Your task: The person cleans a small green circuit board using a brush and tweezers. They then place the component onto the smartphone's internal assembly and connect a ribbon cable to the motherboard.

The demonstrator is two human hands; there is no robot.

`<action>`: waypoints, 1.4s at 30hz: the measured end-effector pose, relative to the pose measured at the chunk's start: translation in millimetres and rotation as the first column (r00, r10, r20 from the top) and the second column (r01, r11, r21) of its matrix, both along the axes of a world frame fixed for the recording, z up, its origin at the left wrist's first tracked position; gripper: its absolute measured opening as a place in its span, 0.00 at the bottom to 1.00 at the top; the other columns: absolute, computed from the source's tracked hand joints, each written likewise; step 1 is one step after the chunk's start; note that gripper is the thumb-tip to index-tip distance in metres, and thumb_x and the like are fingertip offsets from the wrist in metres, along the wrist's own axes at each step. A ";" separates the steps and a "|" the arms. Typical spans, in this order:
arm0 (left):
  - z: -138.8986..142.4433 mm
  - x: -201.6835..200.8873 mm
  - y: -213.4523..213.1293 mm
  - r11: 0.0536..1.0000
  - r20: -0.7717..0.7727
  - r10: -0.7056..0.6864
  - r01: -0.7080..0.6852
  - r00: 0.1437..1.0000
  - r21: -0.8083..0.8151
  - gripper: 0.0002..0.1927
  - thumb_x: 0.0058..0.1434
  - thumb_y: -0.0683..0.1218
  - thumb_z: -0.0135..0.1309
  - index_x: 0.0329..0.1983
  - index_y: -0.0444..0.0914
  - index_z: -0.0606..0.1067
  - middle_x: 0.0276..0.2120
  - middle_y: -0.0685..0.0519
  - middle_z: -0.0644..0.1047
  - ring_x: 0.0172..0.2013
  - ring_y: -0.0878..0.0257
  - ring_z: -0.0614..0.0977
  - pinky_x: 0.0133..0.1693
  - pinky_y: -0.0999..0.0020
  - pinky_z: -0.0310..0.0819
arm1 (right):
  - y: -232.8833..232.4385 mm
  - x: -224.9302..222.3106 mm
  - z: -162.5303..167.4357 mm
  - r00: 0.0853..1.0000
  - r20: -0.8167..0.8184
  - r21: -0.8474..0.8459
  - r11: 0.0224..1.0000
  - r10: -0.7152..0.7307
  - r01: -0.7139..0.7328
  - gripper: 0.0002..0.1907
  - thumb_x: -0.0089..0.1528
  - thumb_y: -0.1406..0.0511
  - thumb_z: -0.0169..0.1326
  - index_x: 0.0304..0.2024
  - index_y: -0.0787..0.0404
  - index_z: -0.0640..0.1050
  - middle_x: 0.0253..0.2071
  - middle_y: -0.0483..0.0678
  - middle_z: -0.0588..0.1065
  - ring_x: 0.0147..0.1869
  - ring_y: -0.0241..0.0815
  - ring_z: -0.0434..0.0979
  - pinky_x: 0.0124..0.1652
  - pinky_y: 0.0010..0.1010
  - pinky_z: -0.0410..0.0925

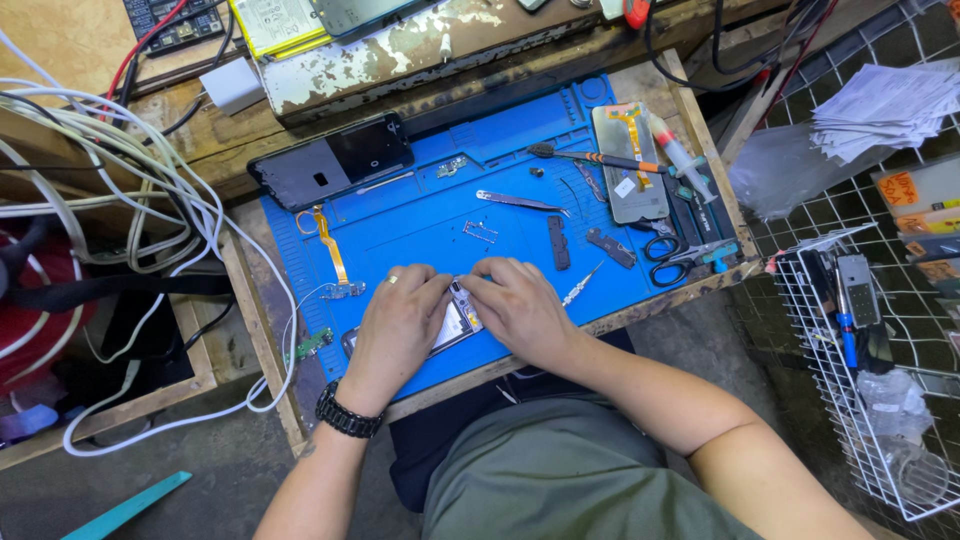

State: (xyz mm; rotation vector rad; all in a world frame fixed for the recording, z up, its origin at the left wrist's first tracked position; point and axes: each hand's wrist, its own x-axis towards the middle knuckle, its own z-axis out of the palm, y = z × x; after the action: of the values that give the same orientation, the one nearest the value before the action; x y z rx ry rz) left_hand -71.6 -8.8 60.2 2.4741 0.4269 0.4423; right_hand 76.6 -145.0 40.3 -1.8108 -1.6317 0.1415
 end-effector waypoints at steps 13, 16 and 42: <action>-10.0 -3.1 0.1 0.993 0.098 0.081 -0.072 0.992 -0.090 0.09 0.59 0.36 0.56 0.43 0.34 0.77 0.37 0.46 0.77 0.40 0.47 0.78 0.42 0.55 0.74 | 19.2 9.1 -5.3 0.994 -0.081 -0.086 0.993 0.080 -0.087 0.10 0.58 0.68 0.60 0.42 0.58 0.81 0.41 0.47 0.74 0.45 0.49 0.77 0.40 0.41 0.66; -8.8 -4.2 0.6 0.993 0.102 0.076 -0.066 0.992 -0.093 0.09 0.59 0.36 0.56 0.43 0.34 0.77 0.37 0.46 0.77 0.40 0.47 0.78 0.41 0.55 0.74 | 20.3 12.7 -5.5 0.986 -0.150 -0.090 0.992 0.077 -0.091 0.07 0.59 0.67 0.60 0.40 0.58 0.81 0.40 0.48 0.74 0.43 0.49 0.77 0.41 0.41 0.68; 15.5 -8.2 -9.4 0.997 -0.062 -0.024 0.028 0.998 0.066 0.36 0.45 0.53 0.70 0.55 0.34 0.75 0.48 0.43 0.75 0.50 0.46 0.75 0.51 0.51 0.69 | -33.4 27.2 6.3 0.989 -0.011 -0.074 0.986 -0.151 0.149 0.10 0.58 0.66 0.62 0.42 0.60 0.81 0.41 0.48 0.74 0.46 0.49 0.75 0.43 0.42 0.65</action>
State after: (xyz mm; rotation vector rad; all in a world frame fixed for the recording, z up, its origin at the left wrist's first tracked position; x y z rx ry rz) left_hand -79.7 -18.3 75.7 2.5607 0.4103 0.3768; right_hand 103.8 -178.4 46.6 -1.9749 -1.4894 0.1498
